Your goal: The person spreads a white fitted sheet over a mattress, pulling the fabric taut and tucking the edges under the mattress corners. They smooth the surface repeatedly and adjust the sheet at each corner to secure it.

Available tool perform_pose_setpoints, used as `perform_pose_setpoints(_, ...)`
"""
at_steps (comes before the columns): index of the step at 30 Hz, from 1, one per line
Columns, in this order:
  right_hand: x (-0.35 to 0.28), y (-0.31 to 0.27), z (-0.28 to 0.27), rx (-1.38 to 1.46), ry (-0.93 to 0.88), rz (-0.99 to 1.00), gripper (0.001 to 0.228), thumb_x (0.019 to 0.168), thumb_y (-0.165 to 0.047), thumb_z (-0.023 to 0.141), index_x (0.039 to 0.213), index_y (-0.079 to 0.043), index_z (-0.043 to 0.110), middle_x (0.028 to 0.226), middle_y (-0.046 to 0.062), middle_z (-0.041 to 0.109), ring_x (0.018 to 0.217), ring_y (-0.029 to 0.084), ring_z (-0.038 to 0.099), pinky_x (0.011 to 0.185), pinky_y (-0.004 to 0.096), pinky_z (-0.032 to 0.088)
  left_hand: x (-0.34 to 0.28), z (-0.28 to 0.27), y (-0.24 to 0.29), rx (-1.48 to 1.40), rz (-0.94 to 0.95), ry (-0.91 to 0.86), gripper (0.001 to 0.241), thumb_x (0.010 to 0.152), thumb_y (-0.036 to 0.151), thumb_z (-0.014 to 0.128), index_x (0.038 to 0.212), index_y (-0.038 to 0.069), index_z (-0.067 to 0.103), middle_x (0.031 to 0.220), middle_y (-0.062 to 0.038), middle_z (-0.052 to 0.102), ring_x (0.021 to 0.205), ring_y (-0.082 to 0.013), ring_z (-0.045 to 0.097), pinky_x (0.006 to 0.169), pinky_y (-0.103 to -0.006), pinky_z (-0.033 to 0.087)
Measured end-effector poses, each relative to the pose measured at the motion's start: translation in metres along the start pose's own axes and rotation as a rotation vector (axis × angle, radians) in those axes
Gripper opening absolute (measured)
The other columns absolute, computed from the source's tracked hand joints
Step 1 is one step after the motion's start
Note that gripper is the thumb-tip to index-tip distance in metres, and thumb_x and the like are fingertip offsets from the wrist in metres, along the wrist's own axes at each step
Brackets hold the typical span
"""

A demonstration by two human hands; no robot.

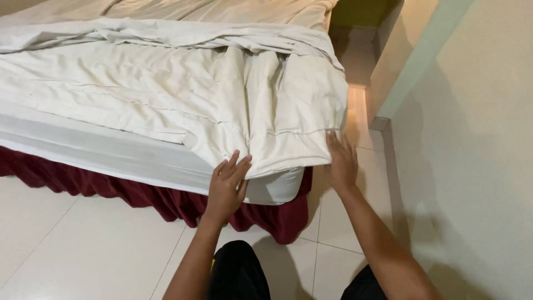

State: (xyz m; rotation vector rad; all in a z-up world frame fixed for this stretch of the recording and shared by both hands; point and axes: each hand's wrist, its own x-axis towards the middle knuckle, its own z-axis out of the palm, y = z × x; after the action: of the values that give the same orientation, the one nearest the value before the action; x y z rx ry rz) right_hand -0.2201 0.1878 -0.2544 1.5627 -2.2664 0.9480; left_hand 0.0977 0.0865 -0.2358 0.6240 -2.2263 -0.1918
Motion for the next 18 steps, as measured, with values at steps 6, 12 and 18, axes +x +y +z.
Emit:
perform_pose_setpoints(6, -0.081, 0.018, -0.008, -0.118, -0.140, -0.145, 0.083, 0.078, 0.013, 0.062, 0.156, -0.009, 0.044, 0.151, 0.011, 0.056, 0.150, 0.036, 0.040, 0.122, 0.053, 0.028, 0.057, 0.016, 0.051, 0.094, 0.240, -0.127, 0.065, 0.085, 0.033, 0.077, 0.144, 0.015, 0.057, 0.164, -0.011, 0.040, 0.154, -0.0332, 0.031, 0.122, -0.0494, 0.031)
perform_pose_setpoints(12, -0.070, -0.004, -0.013, 0.015, -0.228, 0.051, 0.073, 0.084, 0.005, 0.063, 0.153, -0.014, 0.049, 0.146, 0.019, 0.056, 0.145, 0.036, 0.044, 0.113, 0.050, 0.038, 0.084, 0.061, 0.048, 0.115, 0.323, -0.312, 0.071, 0.077, 0.042, 0.081, 0.141, 0.020, 0.058, 0.163, -0.007, 0.037, 0.151, -0.0314, 0.030, 0.119, -0.0522, 0.029)
perform_pose_setpoints(18, -0.078, 0.013, -0.006, 0.000, -0.121, 0.060, 0.066, 0.080, 0.005, 0.069, 0.143, -0.015, 0.060, 0.150, 0.004, 0.058, 0.143, 0.031, 0.046, 0.112, 0.050, 0.038, 0.074, 0.052, 0.038, 0.148, 0.514, -0.285, 0.074, 0.073, 0.018, 0.078, 0.145, 0.025, 0.061, 0.162, 0.005, 0.043, 0.153, -0.0234, 0.034, 0.119, -0.0489, 0.034)
